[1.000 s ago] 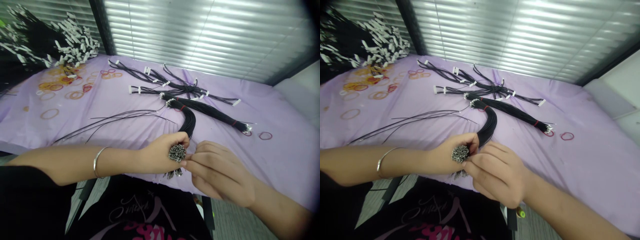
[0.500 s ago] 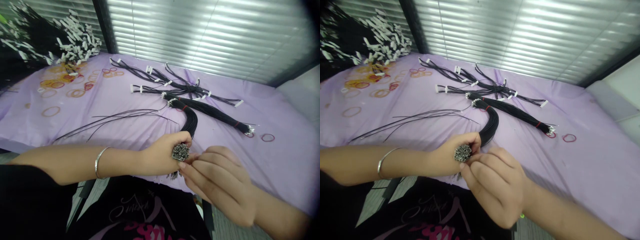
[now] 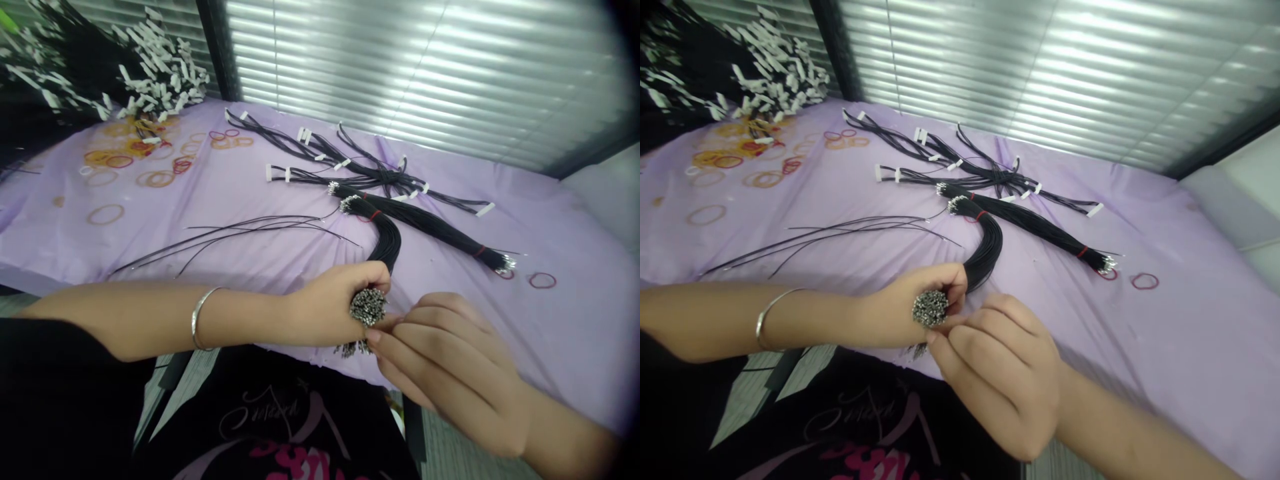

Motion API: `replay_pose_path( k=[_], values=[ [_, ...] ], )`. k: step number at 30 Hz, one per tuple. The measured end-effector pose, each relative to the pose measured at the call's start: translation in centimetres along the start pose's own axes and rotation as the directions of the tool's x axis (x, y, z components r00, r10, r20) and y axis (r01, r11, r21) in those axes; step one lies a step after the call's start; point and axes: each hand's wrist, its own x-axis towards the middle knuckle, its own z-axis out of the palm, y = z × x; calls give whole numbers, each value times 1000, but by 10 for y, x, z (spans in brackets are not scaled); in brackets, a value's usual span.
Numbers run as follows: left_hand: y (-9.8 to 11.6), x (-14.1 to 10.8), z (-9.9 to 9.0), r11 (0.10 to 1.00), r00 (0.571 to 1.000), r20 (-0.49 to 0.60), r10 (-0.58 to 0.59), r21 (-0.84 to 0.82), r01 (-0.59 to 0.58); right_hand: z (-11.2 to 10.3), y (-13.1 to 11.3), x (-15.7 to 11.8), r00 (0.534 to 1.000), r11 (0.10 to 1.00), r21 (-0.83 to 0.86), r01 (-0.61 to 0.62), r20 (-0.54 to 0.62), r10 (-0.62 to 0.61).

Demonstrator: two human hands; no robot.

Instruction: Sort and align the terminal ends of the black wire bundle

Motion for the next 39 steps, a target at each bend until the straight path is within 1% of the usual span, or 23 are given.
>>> replay_pose_path(
  k=[6, 12, 16, 21, 28, 30, 33, 35, 37, 39],
  values=[
    [1, 0, 0, 1000, 1000, 16, -15, -27, 15, 3, 2, -2, 1000, 999, 34, 0, -2, 0],
    [8, -1, -1, 994, 996, -39, -80, -83, 77, 3, 1, 1, 996, 999, -43, 12, -82, -16],
    [9, -2, -2, 993, 996, -3, -90, -73, 90, 5, 1, 2, 995, 997, -75, 13, -95, -20],
    [11, -4, 1, 987, 992, -55, -109, -125, 102, 9, 1, 1, 993, 994, -109, -6, -117, -7],
    [10, -4, 1, 992, 996, -51, -79, -103, 74, 9, 0, -2, 997, 996, -87, -23, -77, 16],
    [9, -3, 1, 993, 997, -35, -73, -92, 69, 10, 0, -3, 997, 998, -53, -40, -73, 36],
    [7, -2, 1, 996, 998, -31, -61, -73, 59, 10, -1, -3, 992, 995, 43, -89, -81, 92],
    [7, -1, 1, 997, 998, -28, -47, -60, 46, 10, -3, 0, 984, 980, 132, -149, -76, 160],
    [7, 0, 1, 998, 999, -20, -44, -47, 43, 8, -4, 4, 968, 949, 208, -235, -34, 248],
    [8, 1, 1, 999, 999, -13, -40, -34, 39, 6, -6, 6, 950, 922, 237, -305, 11, 312]
  ],
)
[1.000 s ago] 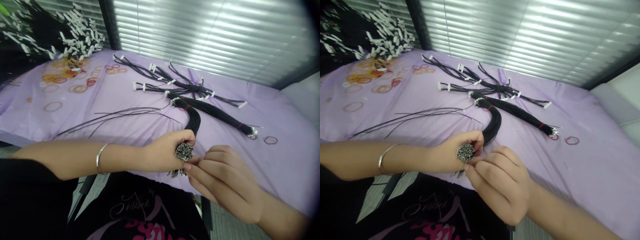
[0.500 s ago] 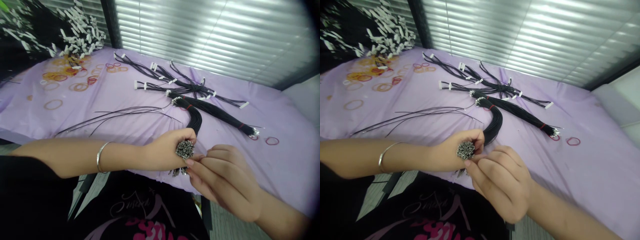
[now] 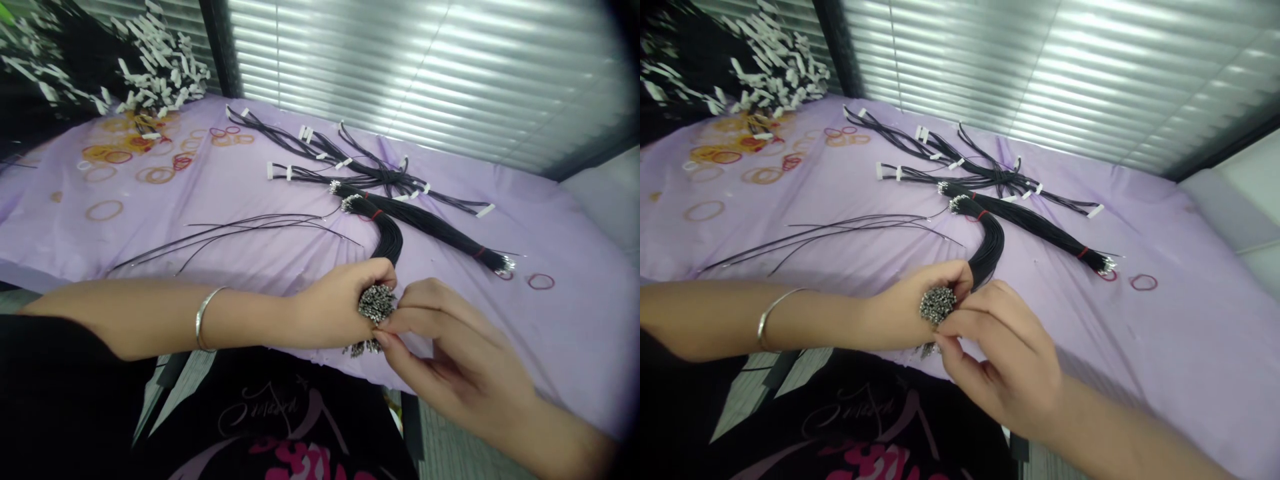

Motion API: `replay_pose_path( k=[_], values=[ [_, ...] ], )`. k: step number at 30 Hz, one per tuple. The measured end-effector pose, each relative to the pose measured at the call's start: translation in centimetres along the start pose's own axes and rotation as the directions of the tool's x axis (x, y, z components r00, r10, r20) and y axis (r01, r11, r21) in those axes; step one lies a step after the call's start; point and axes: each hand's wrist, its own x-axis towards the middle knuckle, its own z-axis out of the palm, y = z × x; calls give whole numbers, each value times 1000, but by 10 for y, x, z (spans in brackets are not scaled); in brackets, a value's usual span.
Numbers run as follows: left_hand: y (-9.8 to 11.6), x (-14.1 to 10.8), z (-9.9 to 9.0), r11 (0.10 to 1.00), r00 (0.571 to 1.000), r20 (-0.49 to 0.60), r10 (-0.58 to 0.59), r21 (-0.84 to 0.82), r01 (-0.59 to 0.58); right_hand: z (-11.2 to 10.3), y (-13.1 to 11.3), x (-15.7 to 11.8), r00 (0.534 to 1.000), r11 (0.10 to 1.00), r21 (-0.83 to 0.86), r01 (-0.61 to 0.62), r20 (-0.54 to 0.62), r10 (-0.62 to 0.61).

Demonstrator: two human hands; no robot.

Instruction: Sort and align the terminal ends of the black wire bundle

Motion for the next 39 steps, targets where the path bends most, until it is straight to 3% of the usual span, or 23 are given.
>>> replay_pose_path(
  k=[2, 8, 14, 22, 26, 29, 33, 39],
  values=[
    [2, 0, 0, 1000, 1000, 13, 12, 6, -12, 0, -1, -1, 1000, 1000, -21, -18, -10, 18],
    [8, -3, -1, 999, 999, 30, 39, -28, -38, 2, 13, -10, 991, 985, -128, 118, -42, -124],
    [8, -1, -3, 995, 1000, 21, 1, -104, 2, 2, 29, -7, 995, 993, -70, 91, -37, -94],
    [16, -2, -10, 924, 990, 139, -32, -372, 82, 7, 35, -9, 987, 985, -107, 136, -77, -144],
    [18, -2, -11, 949, 995, 67, -77, -300, 94, 9, 38, -10, 982, 980, -105, 168, -66, -175],
    [16, -1, -11, 968, 998, 18, -65, -242, 68, 9, 38, -9, 977, 977, -7, 211, -21, -211],
    [13, -2, -10, 980, 998, 30, -59, -190, 64, 10, 34, -8, 973, 973, 47, 227, 25, -229],
    [12, -3, -10, 977, 998, 55, -17, -211, 28, 5, 33, -9, 969, 965, 92, 245, -4, -246]
  ],
)
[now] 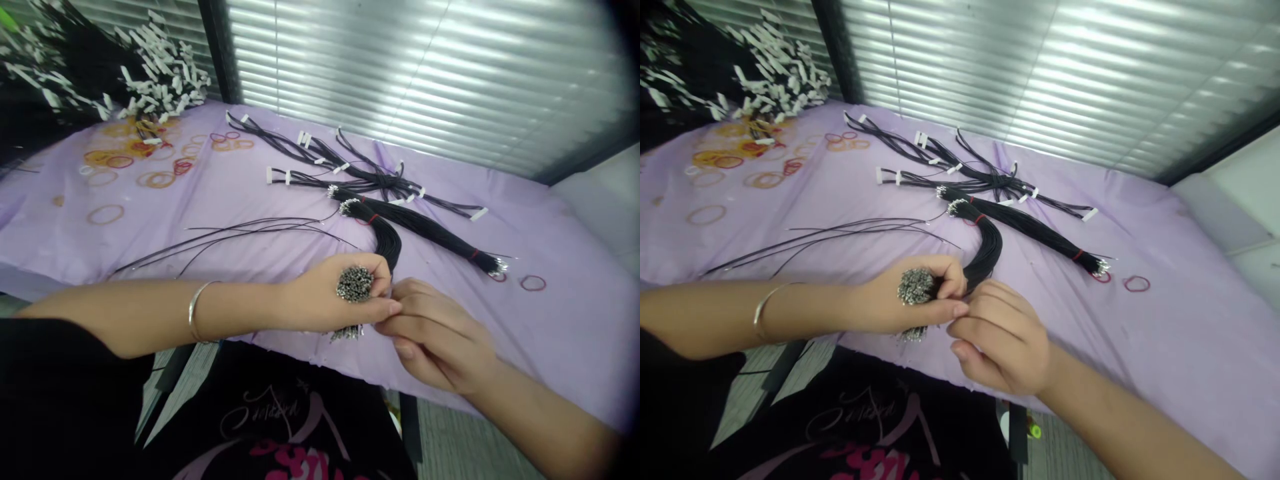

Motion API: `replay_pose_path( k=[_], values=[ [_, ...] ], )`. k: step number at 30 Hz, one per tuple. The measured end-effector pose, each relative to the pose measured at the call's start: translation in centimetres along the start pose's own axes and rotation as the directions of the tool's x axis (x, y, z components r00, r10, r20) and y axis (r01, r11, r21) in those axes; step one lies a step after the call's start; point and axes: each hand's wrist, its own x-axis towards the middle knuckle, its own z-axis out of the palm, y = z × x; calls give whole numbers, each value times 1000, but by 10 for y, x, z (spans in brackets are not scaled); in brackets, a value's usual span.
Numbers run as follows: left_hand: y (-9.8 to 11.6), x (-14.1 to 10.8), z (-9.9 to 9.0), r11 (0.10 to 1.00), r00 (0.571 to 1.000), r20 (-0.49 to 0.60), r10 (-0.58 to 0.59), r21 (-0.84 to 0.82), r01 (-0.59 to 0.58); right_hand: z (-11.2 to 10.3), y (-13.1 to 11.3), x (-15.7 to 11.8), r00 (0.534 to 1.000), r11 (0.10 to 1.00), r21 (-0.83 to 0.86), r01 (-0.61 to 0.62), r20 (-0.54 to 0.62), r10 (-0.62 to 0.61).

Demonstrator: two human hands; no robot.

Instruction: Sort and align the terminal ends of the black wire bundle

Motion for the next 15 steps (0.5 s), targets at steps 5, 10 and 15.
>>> replay_pose_path(
  k=[5, 10, 15],
  values=[
    [-4, -1, 2, 992, 997, 52, 58, 108, -64, -3, -6, 1, 999, 1000, -4, -21, -44, 20],
    [-12, -3, 8, 954, 986, 92, 141, 252, -160, 0, -9, 3, 995, 999, -34, 3, -95, -6],
    [-16, 5, 8, 871, 972, 174, 161, 438, -223, -8, 4, 5, 997, 996, -91, 10, -78, -18]
  ],
)
